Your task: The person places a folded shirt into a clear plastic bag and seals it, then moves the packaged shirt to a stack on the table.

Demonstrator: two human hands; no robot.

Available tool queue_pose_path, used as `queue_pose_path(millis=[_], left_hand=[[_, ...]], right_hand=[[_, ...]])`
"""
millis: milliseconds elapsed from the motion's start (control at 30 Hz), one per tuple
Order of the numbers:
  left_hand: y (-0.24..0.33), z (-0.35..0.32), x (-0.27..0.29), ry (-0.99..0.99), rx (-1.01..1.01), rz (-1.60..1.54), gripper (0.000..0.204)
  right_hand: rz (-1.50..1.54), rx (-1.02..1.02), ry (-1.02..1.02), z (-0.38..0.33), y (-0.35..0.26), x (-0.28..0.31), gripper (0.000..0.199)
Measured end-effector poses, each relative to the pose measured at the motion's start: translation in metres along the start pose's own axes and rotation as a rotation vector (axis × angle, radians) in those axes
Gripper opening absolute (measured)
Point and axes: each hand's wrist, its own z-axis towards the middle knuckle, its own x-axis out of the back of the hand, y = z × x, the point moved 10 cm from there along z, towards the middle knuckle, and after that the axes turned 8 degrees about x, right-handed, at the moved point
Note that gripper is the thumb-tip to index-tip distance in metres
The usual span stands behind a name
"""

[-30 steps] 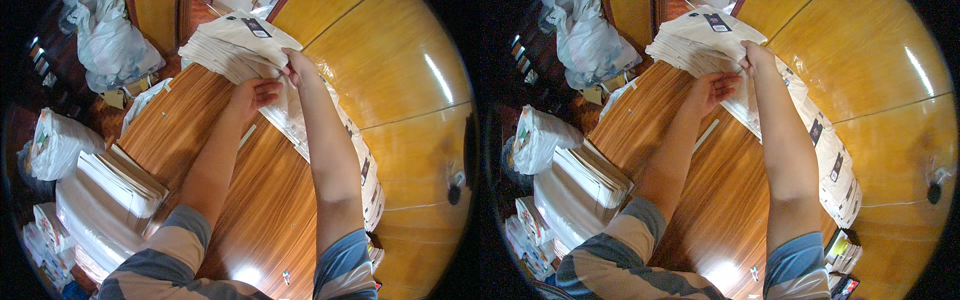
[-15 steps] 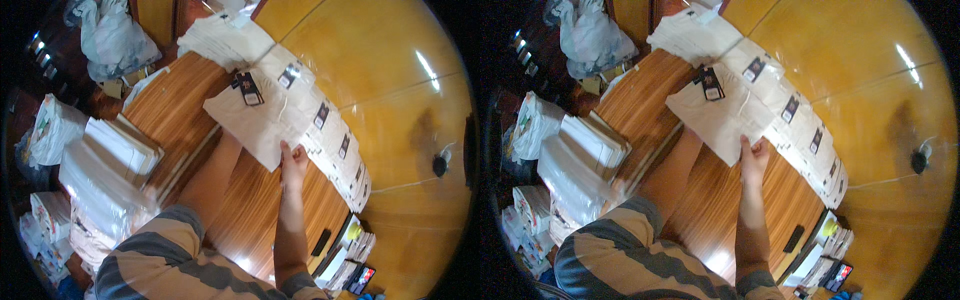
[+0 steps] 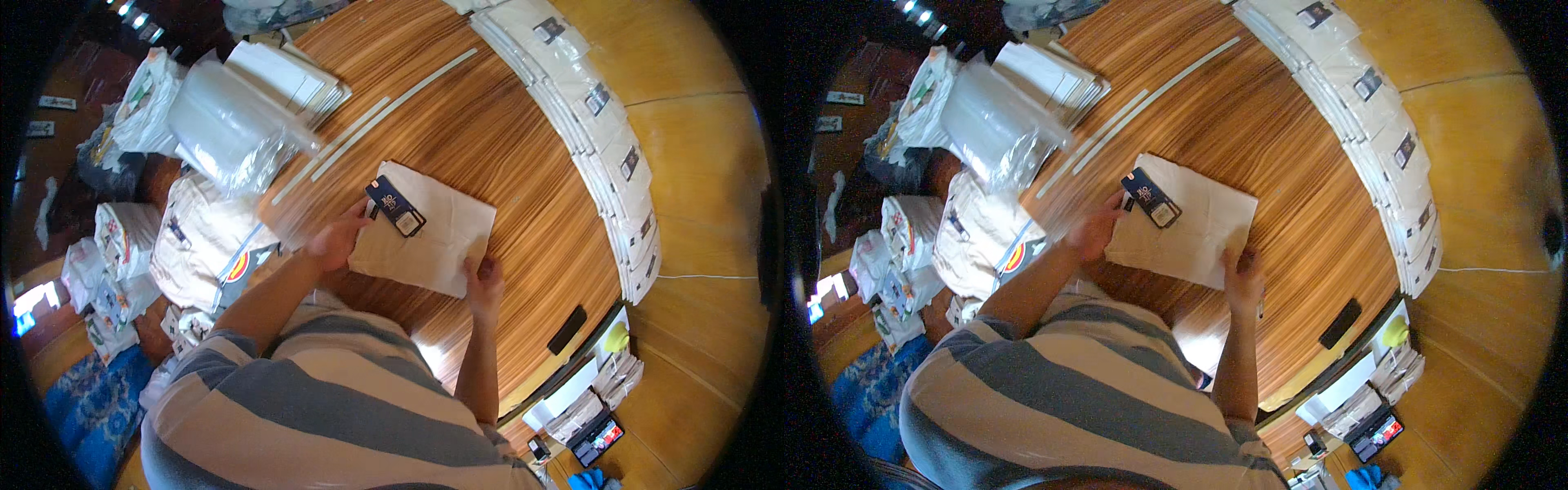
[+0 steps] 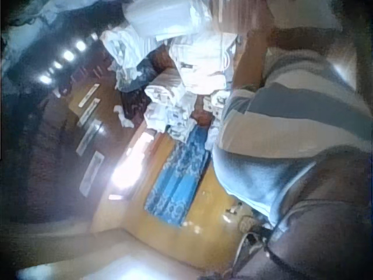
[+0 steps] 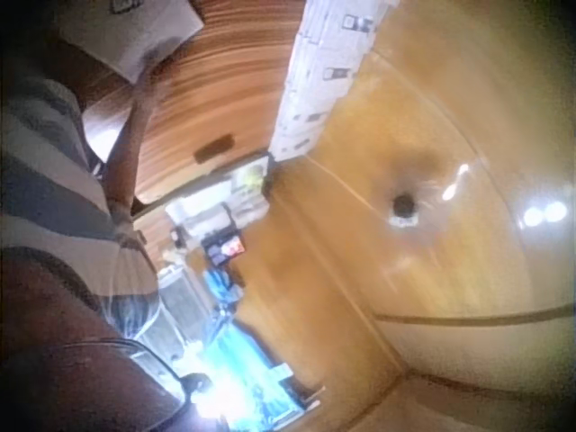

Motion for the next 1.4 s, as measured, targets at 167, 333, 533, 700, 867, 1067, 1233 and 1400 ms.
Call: queue_pose_path(millis=[167,333,533,700,867,1067,1233,1400], left_hand=[[-0.025,-0.023,0.022,0.056,0.066,0.156,0.078],[-0.004,-0.035,0.001,0.136,-0.043,0.461,0.076],[-0.006,-0.035,-0.017,-0.135,0.012,-0.047,0.059],[-0.007,-0.015,0.02,0.324,0.033,0.419,0.044],[0.016,-0.006,0.038,0.576,-0.17,0.828,0.034],[0.026,-0.01,0.054,0.564,-0.192,0.943,0.031],[-0.01,-0.038,0.056,0.499,-0.168,0.666,0.022],[-0.04,-0.091,0.038,0.605,0.018,0.847,0.018]], right_hand=[[-0.52,0.626,-0.101,0.007,-0.148,-0.067,0.051],[-0.652,0.749,-0.377,0.018,-0.158,-0.153,0.049],[-0.262,0.396,-0.601,0.036,-0.14,-0.119,0.037],[-0.054,0.133,-0.617,0.061,-0.042,-0.053,0.042],[-0.34,0.187,-0.241,0.062,-0.036,-0.014,0.052],[-0.012,-0.098,-0.206,0.027,0.022,-0.017,0.054],[-0.153,0.271,-0.028,0.071,-0.025,-0.026,0.049],[-0.458,0.516,0.183,0.047,-0.064,-0.008,0.047]])
